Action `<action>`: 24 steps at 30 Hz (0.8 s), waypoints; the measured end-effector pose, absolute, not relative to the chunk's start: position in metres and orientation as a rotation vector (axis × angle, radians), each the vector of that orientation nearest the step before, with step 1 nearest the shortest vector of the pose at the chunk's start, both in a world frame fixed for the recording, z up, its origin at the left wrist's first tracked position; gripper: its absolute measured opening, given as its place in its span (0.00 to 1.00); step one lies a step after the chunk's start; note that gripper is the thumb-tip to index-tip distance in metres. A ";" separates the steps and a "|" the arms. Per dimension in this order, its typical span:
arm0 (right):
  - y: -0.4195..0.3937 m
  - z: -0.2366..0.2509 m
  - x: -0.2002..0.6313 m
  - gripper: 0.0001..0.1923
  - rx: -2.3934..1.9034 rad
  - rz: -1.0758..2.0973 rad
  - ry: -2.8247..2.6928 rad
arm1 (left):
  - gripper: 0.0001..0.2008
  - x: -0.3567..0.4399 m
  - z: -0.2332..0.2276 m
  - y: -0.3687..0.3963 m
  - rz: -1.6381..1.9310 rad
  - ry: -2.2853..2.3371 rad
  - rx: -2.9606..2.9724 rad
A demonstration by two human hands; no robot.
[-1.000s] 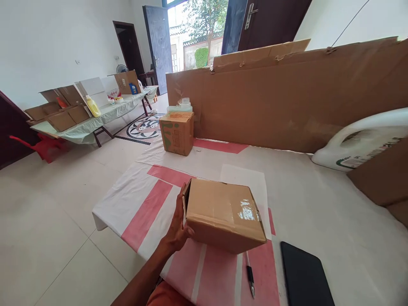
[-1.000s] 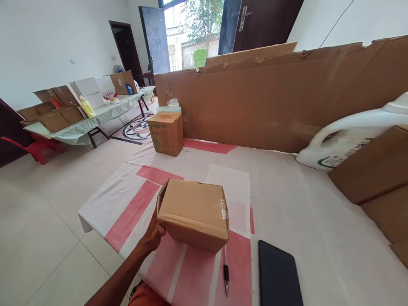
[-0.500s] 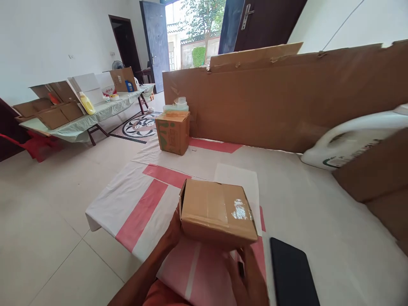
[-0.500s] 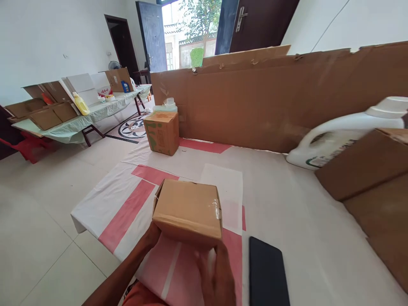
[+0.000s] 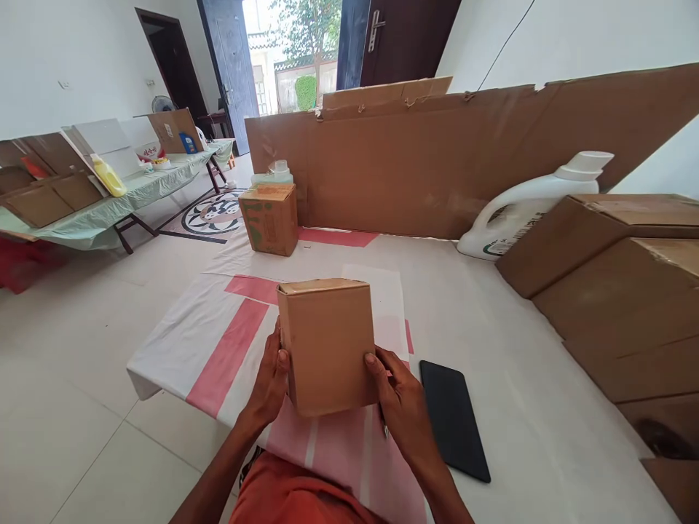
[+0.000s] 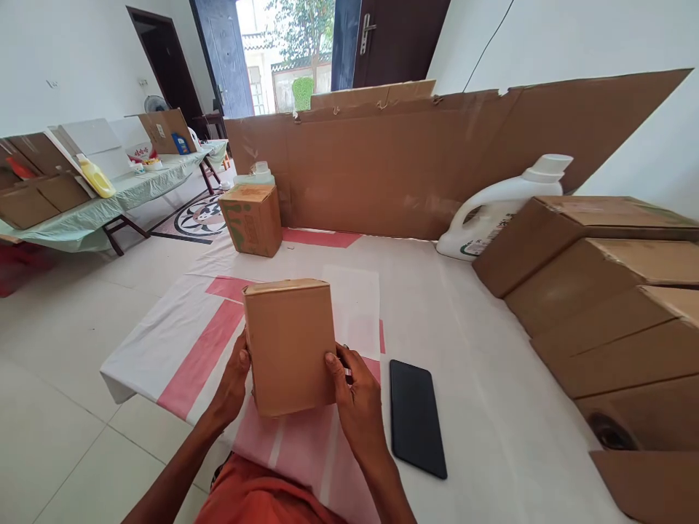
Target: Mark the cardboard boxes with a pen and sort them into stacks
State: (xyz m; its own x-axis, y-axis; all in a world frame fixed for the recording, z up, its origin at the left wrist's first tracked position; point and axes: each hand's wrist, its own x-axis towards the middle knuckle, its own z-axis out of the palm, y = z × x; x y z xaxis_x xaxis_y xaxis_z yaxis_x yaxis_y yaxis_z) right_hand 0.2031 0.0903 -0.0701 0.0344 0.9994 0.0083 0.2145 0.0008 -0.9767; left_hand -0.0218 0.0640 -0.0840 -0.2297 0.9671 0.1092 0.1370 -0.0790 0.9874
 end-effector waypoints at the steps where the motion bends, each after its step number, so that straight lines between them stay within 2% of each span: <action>1: 0.090 -0.073 0.203 0.31 -1.372 1.090 -1.343 | 0.38 -0.023 -0.088 0.065 1.396 1.450 1.204; 5: 0.087 -0.085 0.193 0.31 -1.292 1.158 -1.363 | 0.40 -0.029 -0.100 0.074 1.377 1.448 1.076; 9: 0.085 -0.103 0.180 0.37 -1.261 1.225 -1.382 | 0.41 -0.037 -0.102 0.078 1.351 1.457 1.031; 12: 0.082 -0.108 0.178 0.37 -1.249 1.262 -1.383 | 0.41 -0.041 -0.101 0.071 1.313 1.452 1.023; 16: 0.078 -0.090 0.187 0.32 -1.299 1.135 -1.401 | 0.39 -0.044 -0.085 0.054 1.233 1.441 1.101; 19: 0.071 -0.065 0.195 0.31 -1.350 1.080 -1.402 | 0.36 -0.043 -0.058 0.041 1.231 1.476 1.392; 23: 0.046 -0.041 0.198 0.45 -1.303 1.163 -1.308 | 0.29 -0.037 -0.019 0.032 1.301 1.508 1.752; 24: 0.037 -0.037 0.199 0.45 -1.287 1.173 -1.315 | 0.27 -0.036 -0.012 0.031 1.315 1.520 1.787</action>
State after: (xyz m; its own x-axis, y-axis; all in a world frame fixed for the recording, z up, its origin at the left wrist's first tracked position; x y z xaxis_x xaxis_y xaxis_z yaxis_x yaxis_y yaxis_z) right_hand 0.1995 0.0374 -0.0371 -0.0269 0.9996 -0.0059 0.1195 -0.0026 -0.9928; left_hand -0.0361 0.0306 -0.0119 -0.0608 0.9269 0.3703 0.4998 -0.2928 0.8151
